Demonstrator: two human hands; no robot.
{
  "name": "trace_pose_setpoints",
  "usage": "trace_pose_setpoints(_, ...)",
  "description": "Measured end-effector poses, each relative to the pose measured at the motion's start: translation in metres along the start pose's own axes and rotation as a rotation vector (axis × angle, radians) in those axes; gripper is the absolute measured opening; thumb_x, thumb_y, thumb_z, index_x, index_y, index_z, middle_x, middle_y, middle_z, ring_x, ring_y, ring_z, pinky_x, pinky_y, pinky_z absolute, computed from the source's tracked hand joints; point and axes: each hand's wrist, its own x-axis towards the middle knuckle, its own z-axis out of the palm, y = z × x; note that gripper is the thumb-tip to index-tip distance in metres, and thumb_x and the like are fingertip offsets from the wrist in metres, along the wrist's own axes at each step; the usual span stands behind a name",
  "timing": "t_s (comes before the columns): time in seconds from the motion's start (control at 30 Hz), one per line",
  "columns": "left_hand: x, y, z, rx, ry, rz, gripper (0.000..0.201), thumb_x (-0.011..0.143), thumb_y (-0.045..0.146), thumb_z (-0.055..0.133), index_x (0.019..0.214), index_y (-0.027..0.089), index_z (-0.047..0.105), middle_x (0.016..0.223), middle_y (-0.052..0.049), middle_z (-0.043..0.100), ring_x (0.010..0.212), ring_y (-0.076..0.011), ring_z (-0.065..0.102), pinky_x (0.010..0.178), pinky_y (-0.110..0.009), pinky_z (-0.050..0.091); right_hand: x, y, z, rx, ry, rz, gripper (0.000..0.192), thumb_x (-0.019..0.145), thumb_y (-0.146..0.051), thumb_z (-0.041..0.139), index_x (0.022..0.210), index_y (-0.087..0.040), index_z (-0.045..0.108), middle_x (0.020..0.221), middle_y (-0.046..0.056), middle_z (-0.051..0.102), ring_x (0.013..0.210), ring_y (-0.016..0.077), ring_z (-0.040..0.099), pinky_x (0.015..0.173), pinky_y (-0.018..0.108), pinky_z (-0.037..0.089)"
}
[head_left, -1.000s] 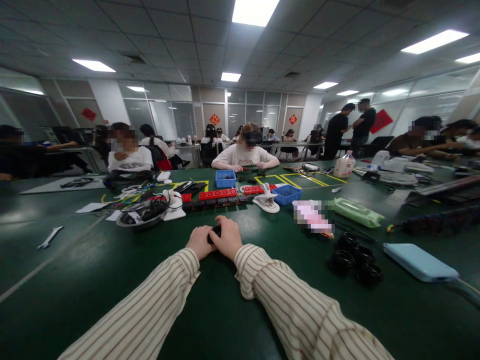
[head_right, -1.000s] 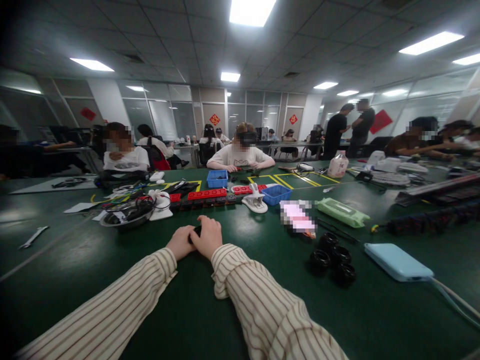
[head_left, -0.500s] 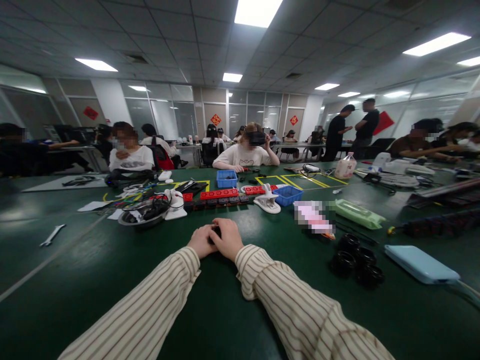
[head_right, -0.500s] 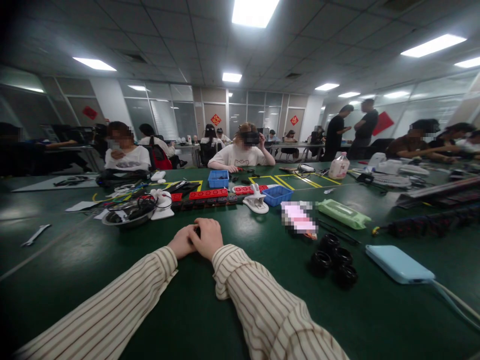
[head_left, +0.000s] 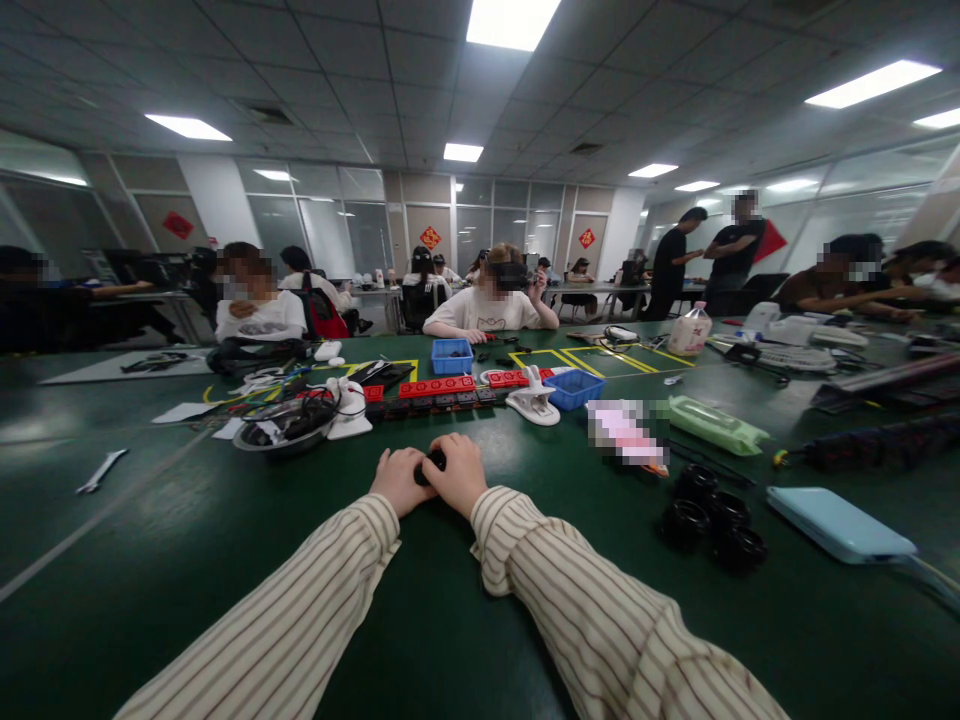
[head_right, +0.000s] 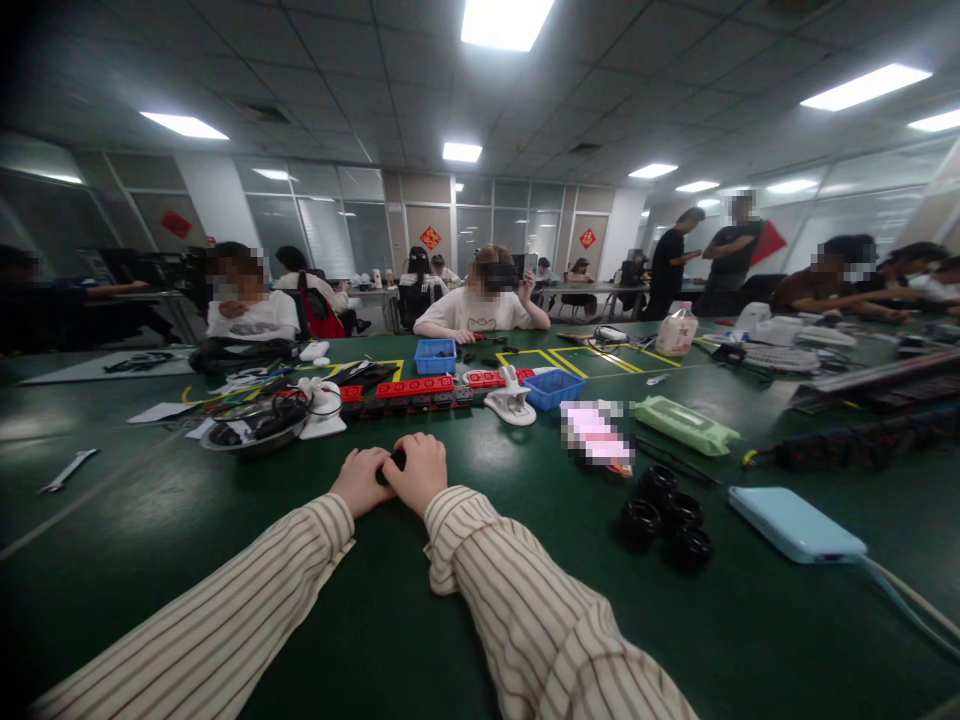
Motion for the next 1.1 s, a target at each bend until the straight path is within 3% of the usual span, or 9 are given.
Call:
trace_pose_setpoints(0.2,0.006,-0.015,0.006,-0.129,-0.045,0.147,0.034,0.062,0.029,0.066,0.093,0.016,0.064,0.104,-0.008,0.060,0.100,-0.0248,0.054,0.090,-0.035,0.041,0.000,0.000,-0.003,0.114,-0.066,-0.111,0.015,0.074,-0.011,0.052,0.085,-0.018,0.058,0.087,0.001,0.059,0.089,0.0160,0.048,0.083,0.029,0.034)
trace_pose_setpoints(0.37,0.006,-0.018,0.009,-0.187,-0.041,0.151,0.034,0.062,0.030,0.067,0.094,0.020,0.063,0.108,-0.006,0.059,0.106,-0.0251,0.051,0.095,-0.036,0.038,-0.001,-0.003,-0.004,0.110,-0.073,-0.107,0.015,0.079,-0.014,0.049,0.091,-0.019,0.058,0.089,0.001,0.060,0.089,0.0162,0.050,0.084,0.029,0.035)
trace_pose_setpoints(0.57,0.000,-0.008,0.003,-0.119,0.058,0.059,0.067,0.055,0.035,0.070,0.116,0.018,0.047,0.120,-0.011,0.048,0.114,-0.0288,0.043,0.099,-0.044,0.031,-0.002,-0.003,-0.003,0.033,0.016,-0.048,0.028,0.080,-0.036,0.055,0.101,-0.017,0.052,0.098,0.006,0.056,0.092,0.0196,0.048,0.083,0.032,0.035)
trace_pose_setpoints(0.77,-0.003,0.005,0.000,0.007,0.056,0.024,0.049,0.056,0.037,0.067,0.100,0.018,0.054,0.106,-0.009,0.053,0.108,-0.0286,0.046,0.103,-0.050,0.020,-0.001,-0.001,0.000,-0.076,0.008,0.054,0.029,0.076,-0.046,0.058,0.084,-0.018,0.053,0.085,0.004,0.052,0.085,0.0200,0.047,0.076,0.032,0.034)
trace_pose_setpoints(1.0,0.002,-0.006,0.005,-0.090,0.048,0.139,0.041,0.058,0.031,0.067,0.096,0.017,0.060,0.102,-0.008,0.056,0.101,-0.0267,0.049,0.092,-0.040,0.038,-0.001,-0.002,-0.001,0.023,-0.045,-0.058,0.005,0.076,-0.023,0.055,0.079,-0.019,0.056,0.085,0.002,0.054,0.087,0.0173,0.047,0.078,0.030,0.034)
trace_pose_setpoints(1.1,0.006,-0.014,0.007,-0.210,-0.014,0.199,0.041,0.057,0.029,0.068,0.097,0.019,0.062,0.104,-0.006,0.058,0.103,-0.0267,0.050,0.092,-0.038,0.040,-0.001,-0.002,-0.003,0.093,-0.087,-0.122,0.009,0.072,-0.013,0.052,0.078,-0.019,0.056,0.084,0.000,0.055,0.087,0.0156,0.048,0.080,0.029,0.034)
